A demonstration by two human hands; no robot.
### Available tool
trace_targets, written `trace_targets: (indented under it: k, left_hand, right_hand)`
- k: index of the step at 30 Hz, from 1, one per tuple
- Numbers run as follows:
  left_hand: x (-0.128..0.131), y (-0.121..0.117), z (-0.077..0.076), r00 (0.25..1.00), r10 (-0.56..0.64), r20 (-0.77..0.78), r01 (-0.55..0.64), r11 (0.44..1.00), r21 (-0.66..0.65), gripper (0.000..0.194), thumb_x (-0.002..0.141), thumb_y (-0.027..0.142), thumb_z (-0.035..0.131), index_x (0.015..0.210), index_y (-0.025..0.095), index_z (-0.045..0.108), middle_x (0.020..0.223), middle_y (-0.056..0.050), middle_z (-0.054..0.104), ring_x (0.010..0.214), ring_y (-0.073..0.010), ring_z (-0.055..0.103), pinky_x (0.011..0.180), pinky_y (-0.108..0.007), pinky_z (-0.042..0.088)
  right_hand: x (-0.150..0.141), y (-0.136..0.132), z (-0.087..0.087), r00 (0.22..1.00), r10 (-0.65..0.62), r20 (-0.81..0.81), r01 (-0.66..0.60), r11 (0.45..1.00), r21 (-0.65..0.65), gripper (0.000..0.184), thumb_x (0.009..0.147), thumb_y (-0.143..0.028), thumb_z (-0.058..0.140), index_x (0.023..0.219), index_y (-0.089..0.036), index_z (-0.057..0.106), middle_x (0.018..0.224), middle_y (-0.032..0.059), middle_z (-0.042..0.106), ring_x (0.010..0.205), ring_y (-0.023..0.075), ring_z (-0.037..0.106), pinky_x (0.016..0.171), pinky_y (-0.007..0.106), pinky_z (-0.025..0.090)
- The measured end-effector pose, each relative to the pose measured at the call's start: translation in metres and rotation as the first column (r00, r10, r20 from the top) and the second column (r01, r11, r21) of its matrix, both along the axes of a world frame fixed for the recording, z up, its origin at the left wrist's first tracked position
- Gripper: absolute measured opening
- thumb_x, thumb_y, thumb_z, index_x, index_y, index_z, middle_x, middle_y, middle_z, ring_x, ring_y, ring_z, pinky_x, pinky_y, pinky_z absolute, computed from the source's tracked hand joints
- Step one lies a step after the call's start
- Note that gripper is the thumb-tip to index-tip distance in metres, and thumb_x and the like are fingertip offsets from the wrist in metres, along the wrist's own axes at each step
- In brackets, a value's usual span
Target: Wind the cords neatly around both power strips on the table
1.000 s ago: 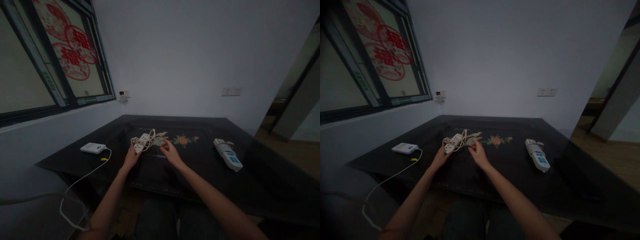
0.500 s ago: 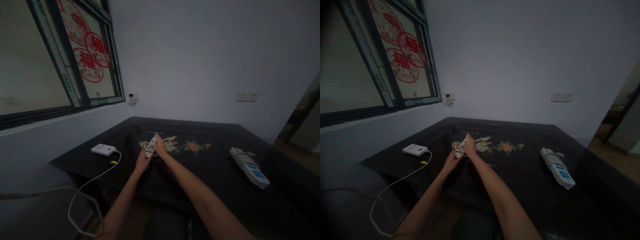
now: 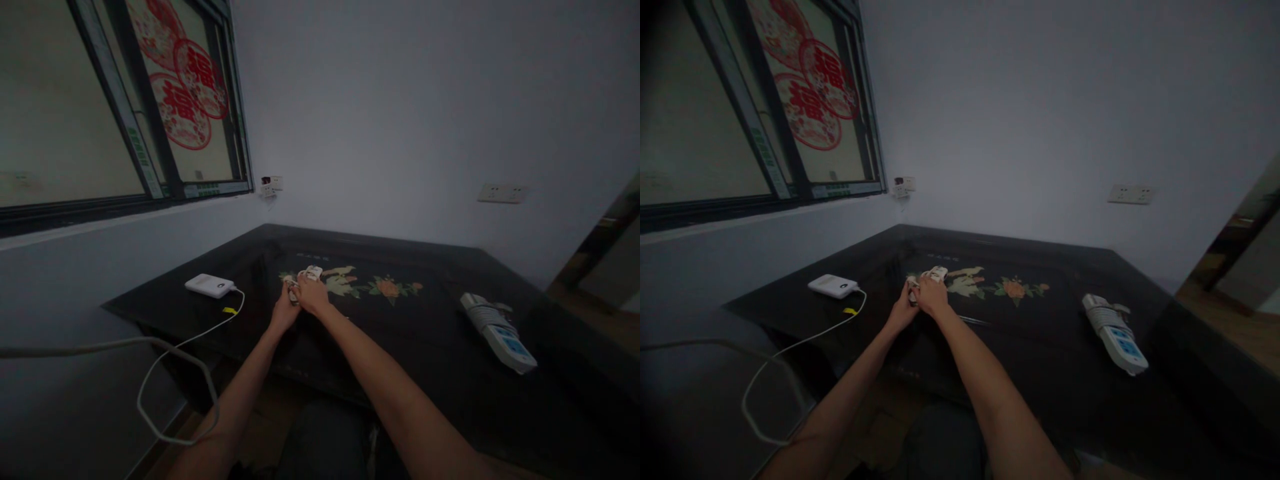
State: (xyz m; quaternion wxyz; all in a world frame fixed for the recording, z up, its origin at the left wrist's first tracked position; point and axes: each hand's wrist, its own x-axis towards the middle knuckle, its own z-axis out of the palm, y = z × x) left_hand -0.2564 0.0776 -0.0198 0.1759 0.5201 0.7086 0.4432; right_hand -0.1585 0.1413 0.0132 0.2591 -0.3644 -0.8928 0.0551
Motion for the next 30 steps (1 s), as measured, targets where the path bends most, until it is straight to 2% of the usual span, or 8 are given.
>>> trace_targets:
  k: [3, 7, 12, 16, 19, 21, 24, 30]
  left_hand:
    - [0.0, 0.001, -0.001, 1.0, 0.016, -0.001, -0.016, 1.0, -0.011, 0.093, 0.075, 0.031, 0.065, 0.148, 0.01, 0.012, 0.131, -0.022, 0.055, 0.119, -0.031, 0.056, 0.093, -0.038, 0.043]
    - [-0.001, 0.003, -0.003, 1.0, 0.025, -0.005, -0.025, 0.999, -0.024, 0.095, 0.072, 0.031, 0.067, 0.148, 0.011, 0.013, 0.132, -0.022, 0.054, 0.12, -0.0324, 0.054, 0.095, -0.039, 0.042]
    - [-0.002, 0.006, -0.01, 1.0, -0.014, -0.028, 0.015, 0.999, 0.037, 0.1, 0.073, 0.026, 0.064, 0.149, 0.009, 0.002, 0.14, -0.025, 0.045, 0.124, -0.0321, 0.05, 0.098, -0.042, 0.041]
    - [0.001, 0.008, -0.014, 0.995, -0.01, -0.095, 0.024, 0.988, 0.15, 0.101, 0.071, 0.019, 0.063, 0.149, 0.011, -0.001, 0.153, -0.024, 0.02, 0.142, -0.0316, 0.02, 0.109, -0.047, 0.029]
    - [0.003, 0.008, -0.014, 0.987, 0.018, -0.162, 0.021, 0.973, 0.232, 0.099, 0.07, 0.017, 0.063, 0.148, 0.011, 0.003, 0.155, -0.023, 0.004, 0.144, -0.0319, 0.001, 0.112, -0.05, 0.02]
    - [0.003, 0.008, -0.013, 0.979, 0.031, -0.204, 0.027, 0.961, 0.274, 0.097, 0.07, 0.02, 0.065, 0.148, 0.013, 0.008, 0.155, -0.022, 0.005, 0.144, -0.0307, 0.0, 0.113, -0.05, 0.018]
    - [0.003, 0.009, -0.012, 0.968, 0.05, -0.244, 0.029, 0.95, 0.31, 0.092, 0.071, 0.027, 0.067, 0.147, 0.015, 0.015, 0.153, -0.022, 0.014, 0.144, -0.0313, 0.009, 0.112, -0.05, 0.021]
    - [0.003, 0.009, -0.011, 0.954, 0.08, -0.289, 0.018, 0.947, 0.322, 0.087, 0.073, 0.037, 0.069, 0.145, 0.018, 0.024, 0.15, -0.021, 0.02, 0.141, -0.0343, 0.018, 0.11, -0.052, 0.024]
  right_hand:
    - [-0.001, -0.001, -0.002, 0.999, 0.005, 0.034, -0.006, 1.0, 0.019, 0.052, 0.094, -0.044, 0.036, 0.131, -0.009, 0.05, 0.133, 0.017, 0.055, 0.123, 0.0288, 0.049, 0.106, 0.043, 0.028]
    - [-0.004, -0.003, -0.005, 0.998, -0.015, 0.056, 0.014, 1.0, 0.021, 0.05, 0.095, -0.035, 0.034, 0.134, -0.007, 0.046, 0.138, 0.0188, 0.049, 0.128, 0.0284, 0.043, 0.109, 0.046, 0.021]
    - [-0.006, -0.009, -0.01, 0.998, -0.051, 0.043, 0.051, 0.999, 0.011, 0.052, 0.094, -0.031, 0.032, 0.139, -0.005, 0.039, 0.143, 0.0202, 0.042, 0.134, 0.0296, 0.034, 0.11, 0.051, 0.013]
    - [-0.004, -0.012, -0.008, 0.998, -0.067, 0.006, 0.067, 0.998, -0.008, 0.055, 0.095, -0.034, 0.033, 0.143, -0.009, 0.034, 0.147, 0.0174, 0.037, 0.135, 0.0291, 0.034, 0.111, 0.051, 0.015]
    - [-0.001, -0.01, -0.003, 0.998, -0.058, -0.035, 0.057, 0.998, -0.029, 0.057, 0.095, -0.04, 0.035, 0.143, -0.009, 0.033, 0.148, 0.0187, 0.035, 0.137, 0.0293, 0.031, 0.11, 0.05, 0.019]
    - [0.002, -0.006, 0.002, 0.996, -0.042, -0.074, 0.039, 0.998, -0.039, 0.059, 0.094, -0.042, 0.037, 0.143, -0.009, 0.034, 0.149, 0.0195, 0.031, 0.139, 0.0288, 0.027, 0.111, 0.05, 0.018]
    - [0.008, 0.002, 0.009, 0.989, -0.016, -0.144, 0.007, 0.998, -0.063, 0.057, 0.094, -0.043, 0.039, 0.142, -0.011, 0.036, 0.151, 0.0184, 0.028, 0.14, 0.027, 0.026, 0.111, 0.049, 0.019]
    - [0.034, 0.014, 0.022, 0.944, 0.006, -0.331, -0.041, 0.994, -0.097, 0.051, 0.095, -0.035, 0.038, 0.139, -0.011, 0.041, 0.145, 0.0157, 0.04, 0.136, 0.0211, 0.034, 0.109, 0.038, 0.029]
